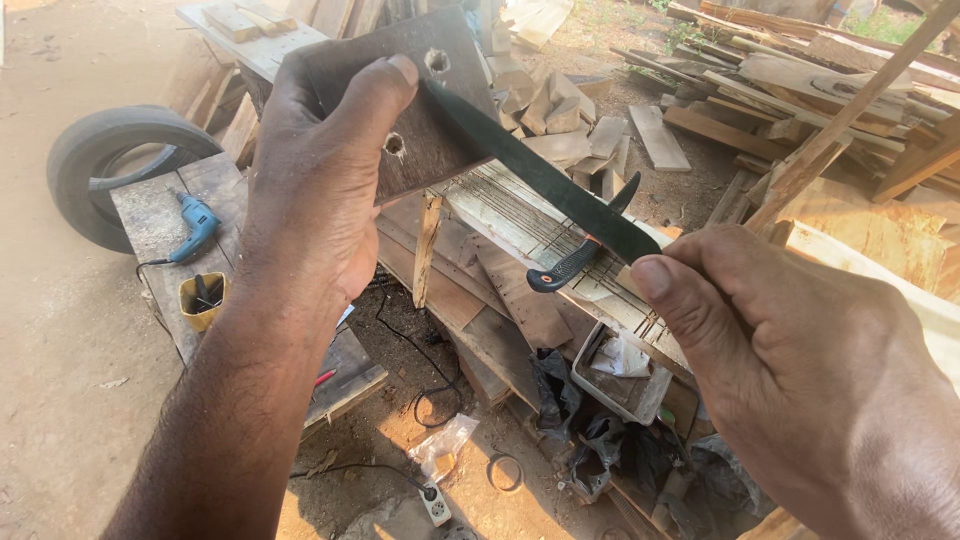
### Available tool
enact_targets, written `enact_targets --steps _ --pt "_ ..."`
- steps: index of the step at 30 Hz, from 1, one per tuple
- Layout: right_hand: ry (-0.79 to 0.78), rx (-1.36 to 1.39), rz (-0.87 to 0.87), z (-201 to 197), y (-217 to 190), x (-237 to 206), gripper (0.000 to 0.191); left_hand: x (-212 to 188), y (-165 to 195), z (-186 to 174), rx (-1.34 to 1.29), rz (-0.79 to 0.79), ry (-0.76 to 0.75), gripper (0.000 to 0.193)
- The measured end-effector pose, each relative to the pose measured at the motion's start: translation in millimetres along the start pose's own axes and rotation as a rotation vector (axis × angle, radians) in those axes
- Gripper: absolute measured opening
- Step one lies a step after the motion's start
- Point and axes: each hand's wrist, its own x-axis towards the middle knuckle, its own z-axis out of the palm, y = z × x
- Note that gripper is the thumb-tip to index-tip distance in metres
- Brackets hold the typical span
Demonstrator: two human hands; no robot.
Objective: The person uses a chisel to carve and smooth the edges of pre-drilled holes in small wooden blocks. They rotate the blocks to access different sides and then place the finished pieces on the workbench.
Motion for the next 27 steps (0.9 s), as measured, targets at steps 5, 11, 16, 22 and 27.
enact_targets --steps 5,11,16,22,27 --pt "0.017 -0.019 -0.015 -1 -4 3 0.036 -3 -2 0 0.013 0.047 -0.029 0.048" --pt "-0.112 0.053 0.207 -3 -3 4 0.035 -8 1 0 0.202 0.113 -0.051 0.058" --pt "-0.099 0.077 0.248 -8 -12 3 0.038 -8 2 1 0.240 0.291 -0.093 0.050" --pt "-0.281 0.446 0.431 -15 -20 14 0.042 -6 0 3 0.229 0.363 -0.092 0.048" --pt "0.053 -0.020 0.078 -8 -29 4 0.044 -5 0 5 0.355 0.352 -0.039 0.048"
